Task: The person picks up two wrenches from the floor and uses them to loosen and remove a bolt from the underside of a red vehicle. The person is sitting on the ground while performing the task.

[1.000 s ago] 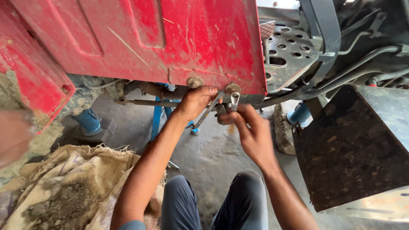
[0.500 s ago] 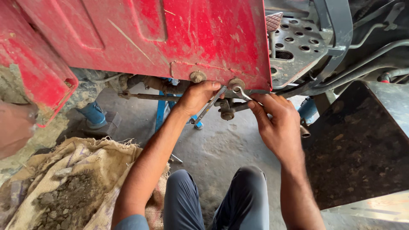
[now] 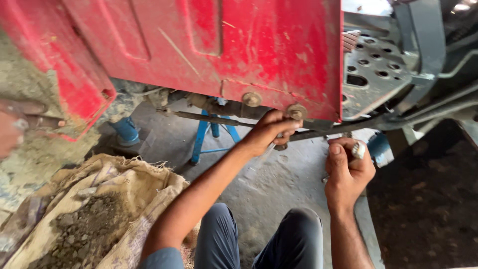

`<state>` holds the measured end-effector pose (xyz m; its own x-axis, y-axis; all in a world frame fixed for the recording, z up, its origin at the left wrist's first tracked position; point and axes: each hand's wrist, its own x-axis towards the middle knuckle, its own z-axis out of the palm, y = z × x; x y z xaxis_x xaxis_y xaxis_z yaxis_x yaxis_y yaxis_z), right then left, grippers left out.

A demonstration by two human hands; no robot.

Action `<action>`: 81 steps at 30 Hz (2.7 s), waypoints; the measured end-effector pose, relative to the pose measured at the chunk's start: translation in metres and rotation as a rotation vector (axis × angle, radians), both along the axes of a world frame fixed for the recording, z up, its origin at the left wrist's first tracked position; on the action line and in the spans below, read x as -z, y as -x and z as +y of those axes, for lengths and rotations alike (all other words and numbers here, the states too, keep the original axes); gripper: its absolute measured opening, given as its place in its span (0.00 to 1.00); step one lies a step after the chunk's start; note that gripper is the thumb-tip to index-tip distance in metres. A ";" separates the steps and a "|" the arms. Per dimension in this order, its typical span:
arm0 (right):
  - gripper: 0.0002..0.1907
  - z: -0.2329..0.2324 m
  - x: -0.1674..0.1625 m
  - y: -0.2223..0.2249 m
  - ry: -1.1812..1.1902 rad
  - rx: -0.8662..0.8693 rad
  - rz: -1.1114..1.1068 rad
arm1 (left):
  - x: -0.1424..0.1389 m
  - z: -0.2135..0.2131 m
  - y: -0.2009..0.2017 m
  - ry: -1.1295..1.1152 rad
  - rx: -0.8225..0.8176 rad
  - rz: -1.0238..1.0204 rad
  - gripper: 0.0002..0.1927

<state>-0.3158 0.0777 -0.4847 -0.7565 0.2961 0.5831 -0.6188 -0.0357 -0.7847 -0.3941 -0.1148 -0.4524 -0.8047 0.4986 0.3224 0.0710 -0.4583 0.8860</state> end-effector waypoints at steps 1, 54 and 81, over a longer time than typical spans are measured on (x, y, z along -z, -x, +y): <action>0.08 -0.004 -0.001 0.002 -0.131 0.074 0.067 | 0.001 0.001 0.003 -0.110 -0.007 -0.002 0.13; 0.11 -0.049 -0.041 0.036 -0.545 0.187 0.406 | 0.003 0.042 0.039 -0.625 0.281 -0.234 0.18; 0.14 -0.052 -0.041 0.036 -0.545 0.206 0.470 | 0.007 0.049 0.038 -0.693 0.363 -0.321 0.17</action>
